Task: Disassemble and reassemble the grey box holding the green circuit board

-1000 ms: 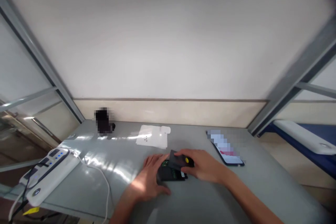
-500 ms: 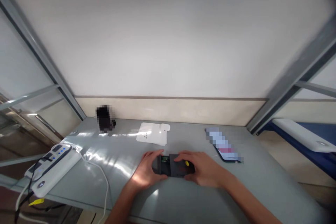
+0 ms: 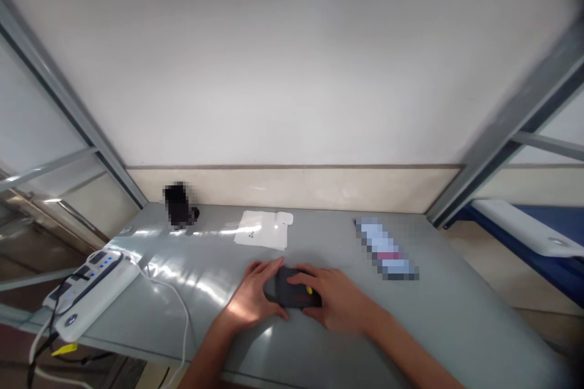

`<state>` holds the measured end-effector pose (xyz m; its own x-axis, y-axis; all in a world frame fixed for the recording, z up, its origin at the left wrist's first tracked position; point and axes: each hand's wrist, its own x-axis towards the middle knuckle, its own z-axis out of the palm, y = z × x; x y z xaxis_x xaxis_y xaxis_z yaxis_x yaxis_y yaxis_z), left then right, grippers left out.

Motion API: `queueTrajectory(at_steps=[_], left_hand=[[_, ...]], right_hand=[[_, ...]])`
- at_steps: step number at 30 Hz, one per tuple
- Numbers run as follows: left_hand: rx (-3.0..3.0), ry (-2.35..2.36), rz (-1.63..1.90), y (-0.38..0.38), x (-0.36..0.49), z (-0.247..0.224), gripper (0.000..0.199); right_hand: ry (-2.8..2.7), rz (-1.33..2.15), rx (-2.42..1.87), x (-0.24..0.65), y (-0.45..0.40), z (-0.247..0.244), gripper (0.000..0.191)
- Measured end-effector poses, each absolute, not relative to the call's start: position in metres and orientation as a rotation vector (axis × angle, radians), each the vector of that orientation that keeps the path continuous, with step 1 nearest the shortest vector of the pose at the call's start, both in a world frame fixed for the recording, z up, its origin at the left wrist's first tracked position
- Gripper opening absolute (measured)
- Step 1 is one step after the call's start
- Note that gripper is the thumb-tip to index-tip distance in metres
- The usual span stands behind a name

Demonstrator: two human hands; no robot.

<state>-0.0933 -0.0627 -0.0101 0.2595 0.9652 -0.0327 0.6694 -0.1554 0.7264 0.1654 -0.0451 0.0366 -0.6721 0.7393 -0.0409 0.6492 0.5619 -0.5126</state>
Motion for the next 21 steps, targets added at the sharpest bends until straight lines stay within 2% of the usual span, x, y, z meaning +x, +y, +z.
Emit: queueTrajectory(at_steps=[4, 8, 12, 16, 18, 20, 21], left_hand=[[1.901, 1.484, 0.592, -0.063, -0.094, -0.013, 0.113], [1.911, 1.522, 0.657, -0.064, -0.092, -0.014, 0.099], [1.942, 1.502, 0.713, -0.067, -0.089, -0.014, 0.092], [1.886, 1.463, 0.79, -0.071, -0.093, -0.021, 0.094], [1.829, 1.449, 0.932, -0.064, -0.101, -0.022, 0.078], [1.812, 1.501, 1.1, -0.048, -0.113, -0.019, 0.046], [1.84, 1.596, 1.175, -0.037, -0.119, -0.016, 0.038]], right_hand=[[-2.618, 0.785, -1.182, 0.16, -0.046, 0.04, 0.066], [-2.55, 0.882, -1.152, 0.168, -0.046, 0.047, 0.06], [-1.977, 0.925, -1.168, 0.177, -0.037, 0.06, 0.023], [-1.408, 0.824, -1.03, 0.171, -0.015, 0.083, 0.033], [-1.292, 0.775, -1.036, 0.161, -0.003, 0.091, 0.038], [-1.222, 0.826, -1.026, 0.147, 0.01, 0.09, 0.041], [-1.241, 0.889, -1.012, 0.139, 0.015, 0.087, 0.042]])
